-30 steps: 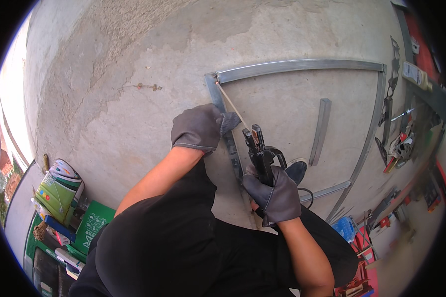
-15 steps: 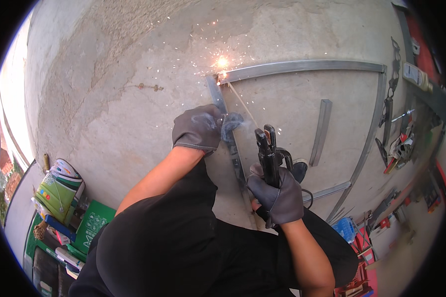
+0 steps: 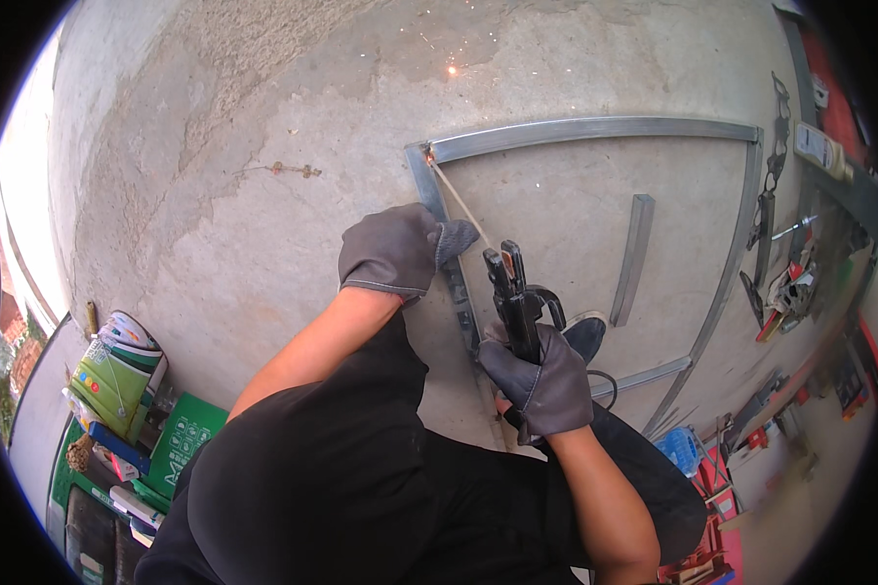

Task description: The person sits on the floor and uses a welding torch to join metal bars into a rectangular frame. Another person assists by holding the metal pieces in place during the welding process. The person welds multiple joints to secure the frame structure.

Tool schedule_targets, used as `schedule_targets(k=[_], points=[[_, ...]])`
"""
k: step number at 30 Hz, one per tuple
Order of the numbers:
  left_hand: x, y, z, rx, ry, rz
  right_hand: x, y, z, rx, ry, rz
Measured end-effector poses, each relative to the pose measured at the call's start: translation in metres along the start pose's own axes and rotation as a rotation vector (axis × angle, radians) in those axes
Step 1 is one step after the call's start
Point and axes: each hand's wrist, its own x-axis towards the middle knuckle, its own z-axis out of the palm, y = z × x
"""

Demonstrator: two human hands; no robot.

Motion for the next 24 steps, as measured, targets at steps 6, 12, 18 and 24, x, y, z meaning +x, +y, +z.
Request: schedule_targets(k=[6,12,18,24], points=[[0.003,0.0,0.007,0.121,0.081,0.093,0.003,0.004,0.002,-0.029,0.021,-0.034],[0.0,-0.006,0.005,0.008,0.064,0.03,-0.004,0.008,0.002,0.031,0.134,-0.172],[-0.001,-0.008,0.006,-0.024,0.101,0.062,0.004,0.016,-0.003,-0.074,0.033,-0.181],[-0.004,-0.008,0.005,-0.036,0.108,0.058,0.0,-0.006,0.001,-0.078,-0.014,0.03]])
